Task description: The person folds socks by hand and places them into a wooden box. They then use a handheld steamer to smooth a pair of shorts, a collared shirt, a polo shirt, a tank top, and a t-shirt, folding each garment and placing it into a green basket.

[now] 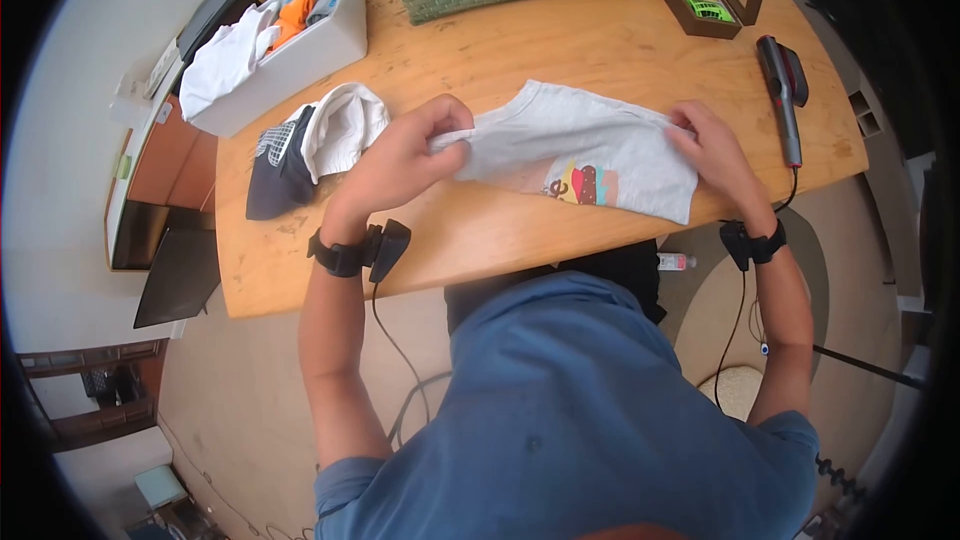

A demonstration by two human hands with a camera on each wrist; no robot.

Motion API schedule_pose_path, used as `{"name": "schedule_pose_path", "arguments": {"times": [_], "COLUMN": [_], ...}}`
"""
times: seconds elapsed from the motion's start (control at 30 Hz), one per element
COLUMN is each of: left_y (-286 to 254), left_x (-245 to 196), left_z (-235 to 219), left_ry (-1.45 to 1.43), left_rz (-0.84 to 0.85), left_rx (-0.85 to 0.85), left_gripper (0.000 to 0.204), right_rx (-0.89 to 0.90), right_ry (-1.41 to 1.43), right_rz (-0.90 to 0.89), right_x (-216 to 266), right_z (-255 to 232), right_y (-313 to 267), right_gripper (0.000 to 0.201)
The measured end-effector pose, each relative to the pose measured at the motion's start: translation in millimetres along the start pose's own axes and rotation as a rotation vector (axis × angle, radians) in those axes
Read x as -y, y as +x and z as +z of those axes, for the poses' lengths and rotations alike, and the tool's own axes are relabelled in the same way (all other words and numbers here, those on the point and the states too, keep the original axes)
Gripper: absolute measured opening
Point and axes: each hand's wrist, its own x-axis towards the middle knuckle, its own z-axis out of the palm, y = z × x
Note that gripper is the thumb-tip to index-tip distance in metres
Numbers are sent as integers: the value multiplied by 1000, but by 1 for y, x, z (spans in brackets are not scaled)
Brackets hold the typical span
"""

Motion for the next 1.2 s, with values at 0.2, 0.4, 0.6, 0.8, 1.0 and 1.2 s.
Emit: {"name": "schedule_pose_path", "arguments": {"times": [0.2,0.4,0.6,0.8,1.0,1.2], "left_y": [-2,-11,-34,-58,-2,65], "left_x": [4,12,-7,-47,-29,94], "left_z": [-1,-2,-12,-36,-62,-28], "left_ry": [34,33,-143,-393,-165,343], "left_rz": [-21,-74,18,504,194,23], "left_rx": [8,9,-25,-114,-183,-145], "left_gripper": [15,15,17,25,37,41], "right_rx": [-6,8,-297,-609,-411,-87], "right_ry": [-295,-362,454,649,463,-64], "right_rz": [-173,-176,35,-230,-223,-178], "right_x": [6,-12,-26,23,27,-74], "right_z": [4,1,-28,-131,-138,-29], "right_y": [-5,-3,-15,-17,82,159], "right_gripper": [27,26,18,22,28,49]}}
